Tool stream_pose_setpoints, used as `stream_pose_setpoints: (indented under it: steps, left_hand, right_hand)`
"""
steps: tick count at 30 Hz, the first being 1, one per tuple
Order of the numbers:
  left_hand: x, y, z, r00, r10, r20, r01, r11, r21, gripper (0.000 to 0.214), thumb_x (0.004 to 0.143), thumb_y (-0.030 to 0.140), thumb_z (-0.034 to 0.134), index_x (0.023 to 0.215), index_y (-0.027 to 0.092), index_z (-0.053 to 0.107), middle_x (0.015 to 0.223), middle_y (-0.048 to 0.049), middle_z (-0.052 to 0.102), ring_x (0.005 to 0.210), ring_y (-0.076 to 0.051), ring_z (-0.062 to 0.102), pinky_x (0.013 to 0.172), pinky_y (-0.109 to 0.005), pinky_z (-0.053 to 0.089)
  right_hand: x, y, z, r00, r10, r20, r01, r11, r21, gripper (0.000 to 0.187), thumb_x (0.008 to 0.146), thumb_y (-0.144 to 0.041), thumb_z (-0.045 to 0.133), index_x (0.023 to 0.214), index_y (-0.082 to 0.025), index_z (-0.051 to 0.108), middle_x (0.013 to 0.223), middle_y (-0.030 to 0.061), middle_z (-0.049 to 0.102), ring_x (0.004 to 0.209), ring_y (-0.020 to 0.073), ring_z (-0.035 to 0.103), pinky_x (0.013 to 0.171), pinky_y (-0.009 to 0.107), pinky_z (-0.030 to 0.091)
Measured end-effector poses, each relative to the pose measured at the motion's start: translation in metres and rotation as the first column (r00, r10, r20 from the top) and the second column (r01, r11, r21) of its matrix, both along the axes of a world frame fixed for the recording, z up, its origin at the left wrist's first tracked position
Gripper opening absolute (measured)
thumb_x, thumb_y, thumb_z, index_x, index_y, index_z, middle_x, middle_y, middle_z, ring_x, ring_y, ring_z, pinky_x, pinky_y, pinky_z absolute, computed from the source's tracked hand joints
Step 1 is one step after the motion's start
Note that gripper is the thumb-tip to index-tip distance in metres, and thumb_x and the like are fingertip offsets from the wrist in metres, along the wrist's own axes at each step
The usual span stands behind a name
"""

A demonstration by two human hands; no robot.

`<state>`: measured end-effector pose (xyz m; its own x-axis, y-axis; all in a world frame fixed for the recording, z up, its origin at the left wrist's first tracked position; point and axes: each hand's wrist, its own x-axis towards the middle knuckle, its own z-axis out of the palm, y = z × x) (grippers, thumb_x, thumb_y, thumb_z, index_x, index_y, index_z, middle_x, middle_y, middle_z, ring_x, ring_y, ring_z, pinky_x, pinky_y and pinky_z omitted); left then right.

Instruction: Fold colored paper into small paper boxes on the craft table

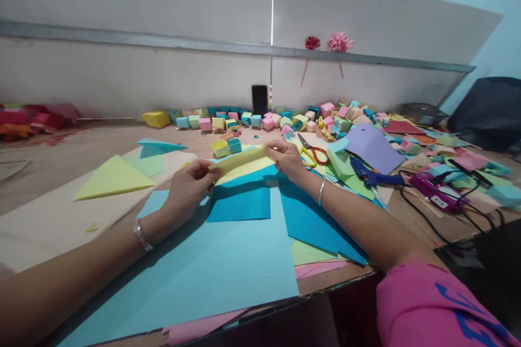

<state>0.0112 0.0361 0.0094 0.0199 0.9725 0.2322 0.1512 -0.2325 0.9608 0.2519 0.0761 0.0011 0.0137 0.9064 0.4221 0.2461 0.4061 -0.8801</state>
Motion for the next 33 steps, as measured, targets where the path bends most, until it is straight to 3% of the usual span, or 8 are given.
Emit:
stream_pose_setpoints:
  steps: [3, 4, 8, 13, 17, 24, 29, 33]
  left_hand:
    - [0.001, 0.000, -0.001, 1.000, -0.016, 0.005, 0.016, 1.000, -0.006, 0.017, 0.070, 0.030, 0.068, 0.077, 0.018, 0.059, 0.057, 0.0050, 0.051, 0.050, -0.009, 0.045, 0.046, -0.021, 0.034]
    - [0.001, 0.000, -0.001, 1.000, -0.023, 0.006, 0.023, 1.000, -0.010, 0.016, 0.070, 0.030, 0.067, 0.076, 0.017, 0.058, 0.058, 0.0049, 0.050, 0.050, -0.009, 0.044, 0.046, -0.021, 0.033]
    - [0.002, -0.002, 0.001, 0.999, -0.037, 0.012, 0.037, 0.999, -0.003, 0.014, 0.074, 0.031, 0.061, 0.078, 0.017, 0.060, 0.065, 0.0030, 0.053, 0.057, -0.010, 0.045, 0.052, -0.021, 0.036]
    - [0.002, -0.002, 0.001, 0.999, -0.023, -0.024, 0.024, 0.999, 0.032, 0.019, 0.077, 0.034, 0.057, 0.083, 0.018, 0.064, 0.076, -0.0009, 0.060, 0.068, -0.014, 0.050, 0.059, -0.024, 0.040]
    - [0.000, 0.001, -0.003, 0.995, -0.006, -0.097, 0.009, 0.999, 0.037, 0.027, 0.075, 0.034, 0.060, 0.097, 0.019, 0.065, 0.079, -0.0015, 0.062, 0.070, -0.015, 0.053, 0.060, -0.025, 0.041]
    - [-0.003, 0.004, -0.004, 0.981, 0.045, -0.187, -0.034, 0.997, 0.063, 0.030, 0.070, 0.030, 0.065, 0.097, 0.017, 0.065, 0.066, 0.0004, 0.059, 0.061, -0.015, 0.051, 0.052, -0.024, 0.038]
    - [-0.003, 0.005, -0.004, 0.981, 0.050, -0.190, -0.035, 0.996, 0.080, 0.032, 0.070, 0.031, 0.064, 0.100, 0.017, 0.064, 0.072, -0.0005, 0.062, 0.065, -0.015, 0.055, 0.055, -0.024, 0.041]
    - [-0.003, 0.004, -0.003, 0.982, 0.069, -0.178, -0.052, 0.994, 0.099, 0.030, 0.071, 0.030, 0.064, 0.098, 0.017, 0.064, 0.076, -0.0011, 0.063, 0.067, -0.014, 0.056, 0.056, -0.023, 0.041]
  right_hand:
    - [0.022, 0.008, 0.019, 0.985, -0.050, 0.166, 0.044, 0.998, 0.034, 0.042, 0.091, -0.050, 0.041, 0.105, -0.017, 0.063, 0.044, -0.0082, 0.040, 0.034, 0.0074, 0.034, 0.038, 0.020, 0.030]
    - [0.030, 0.012, 0.026, 0.915, -0.126, 0.383, 0.103, 0.991, 0.081, 0.045, 0.095, -0.047, 0.031, 0.109, -0.016, 0.062, 0.047, -0.0071, 0.043, 0.037, 0.0077, 0.038, 0.041, 0.020, 0.033]
    - [0.059, 0.020, 0.043, 0.719, -0.135, 0.682, 0.118, 0.990, 0.072, 0.026, 0.086, -0.035, 0.054, 0.091, -0.014, 0.069, 0.062, 0.0019, 0.062, 0.058, 0.0130, 0.056, 0.056, 0.023, 0.040]
    - [0.063, 0.017, 0.021, 0.447, -0.054, 0.893, 0.088, 0.996, 0.016, 0.020, 0.071, -0.025, 0.072, 0.090, -0.018, 0.074, 0.090, 0.0095, 0.070, 0.087, 0.0231, 0.062, 0.072, 0.028, 0.041]
    - [0.058, 0.015, 0.002, 0.354, -0.056, 0.933, 0.090, 0.996, 0.025, 0.021, 0.078, -0.017, 0.064, 0.097, -0.019, 0.074, 0.094, 0.0108, 0.070, 0.091, 0.0249, 0.061, 0.075, 0.030, 0.041]
    - [0.057, 0.008, 0.009, 0.460, -0.150, 0.875, -0.003, 0.985, 0.170, 0.026, 0.087, -0.017, 0.053, 0.106, -0.018, 0.071, 0.106, 0.0101, 0.067, 0.103, 0.0220, 0.058, 0.087, 0.031, 0.044]
    - [0.045, 0.001, 0.001, 0.735, -0.162, 0.659, -0.162, 0.901, 0.402, 0.022, 0.085, -0.018, 0.057, 0.100, -0.019, 0.073, 0.097, 0.0098, 0.068, 0.094, 0.0221, 0.059, 0.085, 0.037, 0.047]
    - [0.035, -0.003, -0.002, 0.727, -0.224, 0.649, -0.204, 0.832, 0.516, 0.021, 0.088, -0.019, 0.055, 0.097, -0.019, 0.074, 0.090, 0.0099, 0.068, 0.087, 0.0227, 0.058, 0.079, 0.039, 0.046]
